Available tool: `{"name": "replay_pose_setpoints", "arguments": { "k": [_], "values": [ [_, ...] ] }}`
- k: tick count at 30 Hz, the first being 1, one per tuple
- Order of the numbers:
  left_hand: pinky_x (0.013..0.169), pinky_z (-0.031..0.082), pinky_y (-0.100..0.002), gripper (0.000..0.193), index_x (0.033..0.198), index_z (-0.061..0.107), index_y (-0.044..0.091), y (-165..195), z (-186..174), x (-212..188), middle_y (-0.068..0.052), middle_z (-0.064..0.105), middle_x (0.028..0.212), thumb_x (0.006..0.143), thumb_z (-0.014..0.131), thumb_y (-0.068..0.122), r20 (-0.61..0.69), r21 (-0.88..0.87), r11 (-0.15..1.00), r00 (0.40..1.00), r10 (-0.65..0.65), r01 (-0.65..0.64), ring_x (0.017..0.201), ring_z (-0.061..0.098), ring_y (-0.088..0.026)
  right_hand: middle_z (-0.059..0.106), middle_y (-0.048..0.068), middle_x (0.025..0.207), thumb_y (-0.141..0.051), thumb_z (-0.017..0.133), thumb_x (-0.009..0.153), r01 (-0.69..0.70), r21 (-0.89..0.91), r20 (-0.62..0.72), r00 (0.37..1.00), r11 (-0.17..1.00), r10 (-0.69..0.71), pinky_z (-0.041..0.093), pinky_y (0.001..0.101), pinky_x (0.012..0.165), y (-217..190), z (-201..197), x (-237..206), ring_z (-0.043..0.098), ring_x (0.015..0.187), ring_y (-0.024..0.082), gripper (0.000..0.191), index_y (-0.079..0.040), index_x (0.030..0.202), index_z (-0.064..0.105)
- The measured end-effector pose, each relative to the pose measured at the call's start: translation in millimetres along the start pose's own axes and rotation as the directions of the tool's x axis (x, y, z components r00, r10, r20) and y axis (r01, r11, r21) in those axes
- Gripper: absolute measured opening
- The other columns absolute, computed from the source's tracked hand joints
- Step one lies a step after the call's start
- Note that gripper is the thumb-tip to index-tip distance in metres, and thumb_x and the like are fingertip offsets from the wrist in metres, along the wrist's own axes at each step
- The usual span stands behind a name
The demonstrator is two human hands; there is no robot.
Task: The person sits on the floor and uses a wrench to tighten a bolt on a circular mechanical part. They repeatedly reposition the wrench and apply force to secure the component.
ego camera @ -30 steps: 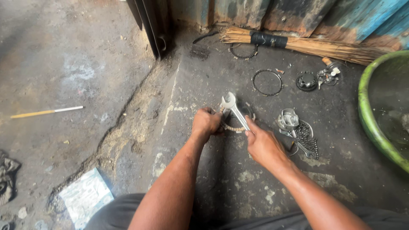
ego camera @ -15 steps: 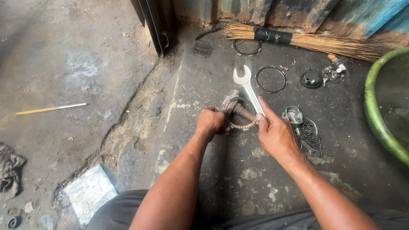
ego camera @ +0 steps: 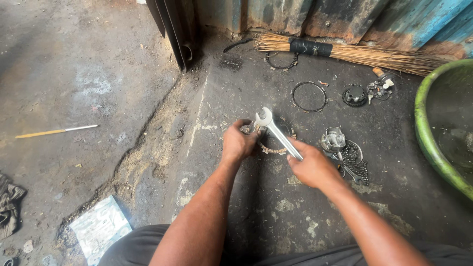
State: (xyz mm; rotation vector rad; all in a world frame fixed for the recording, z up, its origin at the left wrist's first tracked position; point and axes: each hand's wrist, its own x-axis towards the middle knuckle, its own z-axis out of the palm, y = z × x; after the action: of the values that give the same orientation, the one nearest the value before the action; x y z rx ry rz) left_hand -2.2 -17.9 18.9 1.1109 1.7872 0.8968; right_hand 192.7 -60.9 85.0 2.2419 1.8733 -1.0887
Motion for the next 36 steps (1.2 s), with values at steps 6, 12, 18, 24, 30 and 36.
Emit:
{"name": "replay_pose_setpoints", "arguments": {
  "k": [6,12,18,24,30,36],
  "values": [
    [0.051,0.061,-0.036,0.04,0.124,0.065,-0.002,-1.2,5.6,-1.2,-0.019,0.077,0.082,0.087,0.075,0.01,0.127,-0.331,0.93,0.984,-0.124,0.16,0.06,0.073,-0.023,0.068,-0.005,0.092,-0.005,0.052,0.092,0.122,0.729,-0.032,0.989,0.673,-0.146,0.063,0.0262,0.056,-4.5,-15.6,-6.8,0.066,0.063,0.011,0.072,-0.034,0.156,0.038],
    [0.049,0.06,-0.035,0.037,0.122,0.068,-0.004,5.2,5.5,-7.3,-0.019,0.077,0.08,0.088,0.075,0.009,0.092,-0.303,0.937,0.984,-0.152,0.173,0.057,0.073,-0.022,0.059,0.007,0.074,-0.025,0.051,0.108,0.028,0.022,-0.097,0.995,0.999,-0.025,0.04,0.0315,0.044,-4.4,-12.5,-24.8,0.047,0.054,0.015,0.052,-0.033,0.159,0.043],
    [0.051,0.062,-0.034,0.04,0.123,0.069,-0.001,11.7,2.7,-9.9,-0.016,0.078,0.084,0.086,0.078,0.013,0.085,-0.244,0.945,0.976,-0.202,0.217,0.059,0.074,-0.019,0.066,-0.001,0.065,-0.024,0.052,0.104,0.563,0.137,-0.499,0.75,0.815,-0.434,0.045,0.0218,0.037,1.2,1.4,-18.8,0.059,0.047,0.002,0.051,-0.017,0.154,0.044],
    [0.054,0.062,-0.034,0.039,0.122,0.071,0.0,16.7,1.8,-9.7,-0.017,0.078,0.086,0.085,0.079,0.011,0.076,-0.229,0.945,0.972,-0.222,0.233,0.06,0.074,-0.02,0.066,0.009,0.064,-0.026,0.054,0.104,0.163,-0.021,-0.163,0.973,0.986,-0.164,0.037,0.0309,0.038,4.5,8.3,-6.2,0.05,0.045,0.014,0.054,-0.031,0.157,0.045],
    [0.053,0.062,-0.035,0.038,0.12,0.07,0.0,16.0,0.9,-10.3,-0.018,0.079,0.085,0.085,0.078,0.01,0.085,-0.25,0.935,0.968,-0.238,0.252,0.061,0.075,-0.022,0.066,-0.001,0.066,-0.024,0.05,0.105,0.578,0.305,-0.484,0.779,0.757,-0.399,0.051,0.0204,0.037,3.3,10.6,-13.4,0.06,0.049,0.003,0.052,-0.02,0.156,0.039],
    [0.054,0.062,-0.036,0.035,0.117,0.072,-0.002,15.4,3.6,-6.0,-0.018,0.077,0.085,0.085,0.079,0.011,0.055,-0.26,0.941,0.976,-0.21,0.217,0.061,0.075,-0.022,0.06,0.001,0.067,-0.026,0.054,0.107,0.214,-0.016,-0.238,0.948,0.977,-0.211,0.046,0.0317,0.043,4.8,9.9,-12.6,0.051,0.049,0.014,0.05,-0.029,0.156,0.044]
  ]
}}
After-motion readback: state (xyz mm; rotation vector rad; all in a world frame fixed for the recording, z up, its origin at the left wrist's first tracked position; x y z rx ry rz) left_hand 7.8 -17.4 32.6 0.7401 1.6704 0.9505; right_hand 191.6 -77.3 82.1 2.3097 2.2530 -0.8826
